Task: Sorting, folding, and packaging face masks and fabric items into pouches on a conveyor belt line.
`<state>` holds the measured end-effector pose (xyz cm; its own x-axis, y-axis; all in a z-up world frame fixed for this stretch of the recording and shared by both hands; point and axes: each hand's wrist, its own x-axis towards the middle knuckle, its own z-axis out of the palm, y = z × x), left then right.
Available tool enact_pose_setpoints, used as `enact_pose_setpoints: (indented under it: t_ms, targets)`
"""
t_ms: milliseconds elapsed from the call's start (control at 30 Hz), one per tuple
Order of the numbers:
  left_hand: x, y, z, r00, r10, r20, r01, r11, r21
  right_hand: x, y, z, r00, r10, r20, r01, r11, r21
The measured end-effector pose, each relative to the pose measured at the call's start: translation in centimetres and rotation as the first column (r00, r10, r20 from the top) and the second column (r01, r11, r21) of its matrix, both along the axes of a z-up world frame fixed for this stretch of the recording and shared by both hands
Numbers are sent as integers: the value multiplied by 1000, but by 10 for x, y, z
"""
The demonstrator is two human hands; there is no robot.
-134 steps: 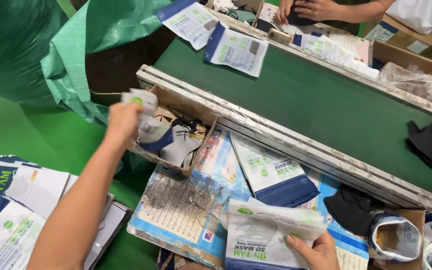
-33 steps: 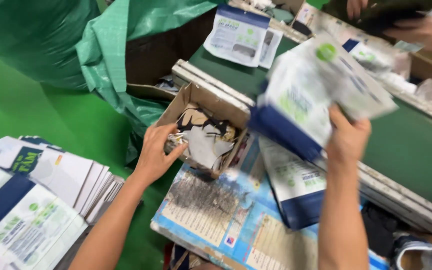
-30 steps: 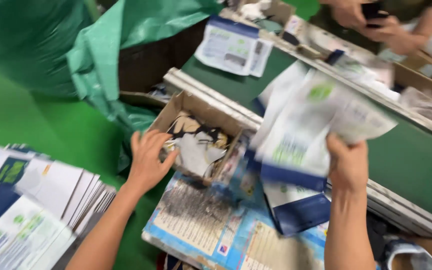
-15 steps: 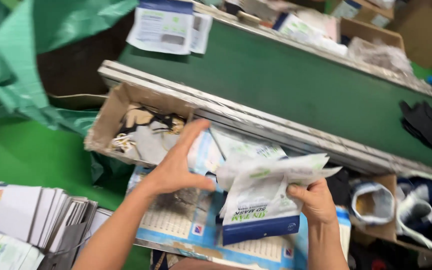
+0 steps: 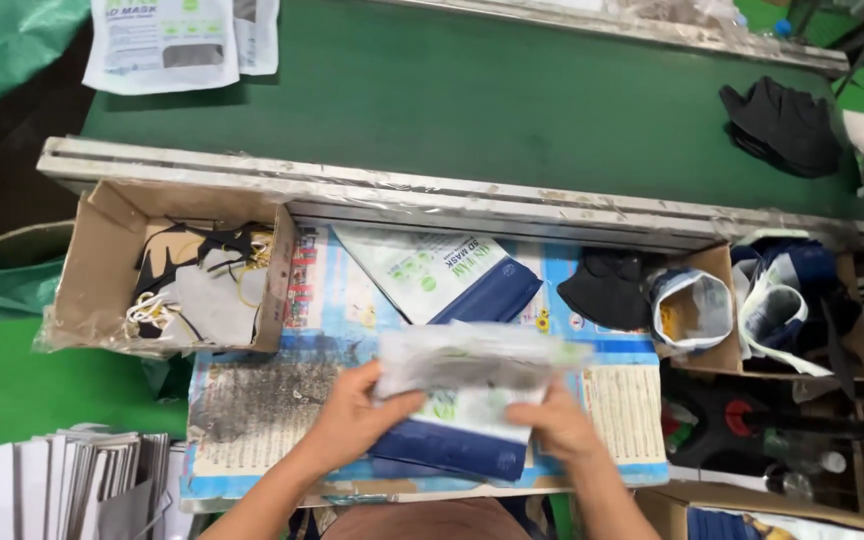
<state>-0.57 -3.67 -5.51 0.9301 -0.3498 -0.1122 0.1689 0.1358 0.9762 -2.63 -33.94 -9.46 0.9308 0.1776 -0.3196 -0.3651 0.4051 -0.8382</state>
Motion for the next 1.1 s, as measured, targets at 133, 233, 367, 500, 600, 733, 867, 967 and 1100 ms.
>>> enact_pose_setpoints:
  t_ms: [133, 233, 367, 500, 600, 733, 867, 967, 1100]
  targets:
    - [13, 9, -34, 964, -259, 61, 226, 917, 330, -8, 31, -17, 994, 105, 40, -86, 940, -331]
    - [19, 17, -45, 937, -184, -296, 239, 958, 161, 0, 36, -9, 1000, 5, 6, -4, 991, -137]
    - [4, 8, -52, 966, -145, -214, 154, 988, 29, -11, 23, -23, 997, -41, 59, 56, 962, -266]
    - [11, 14, -9, 980, -197, -8, 192, 964, -185, -9, -4, -20, 854, 230, 466, -201, 973, -112]
    - [16, 24, -13, 974, -208, -86, 192, 968, -162, 11, 4, 83, 662, 529, 530, -457, 846, -275]
    - [34, 20, 7, 948, -319, -2, 318, 946, -57, 13, -2, 62, 917, 317, -244, -255, 933, 253]
    - [41, 6, 21, 850, -494, 183, 491, 869, 64, 13, 26, 38, 766, 633, -110, -603, 651, -461]
    - [45, 4, 35, 916, -398, 52, 401, 910, -104, 11, 20, 15, 883, 469, 18, -437, 835, -336]
    - [19, -25, -1, 893, -444, -73, 270, 659, -702, 26, 23, 16, 998, 67, -8, -65, 991, 120]
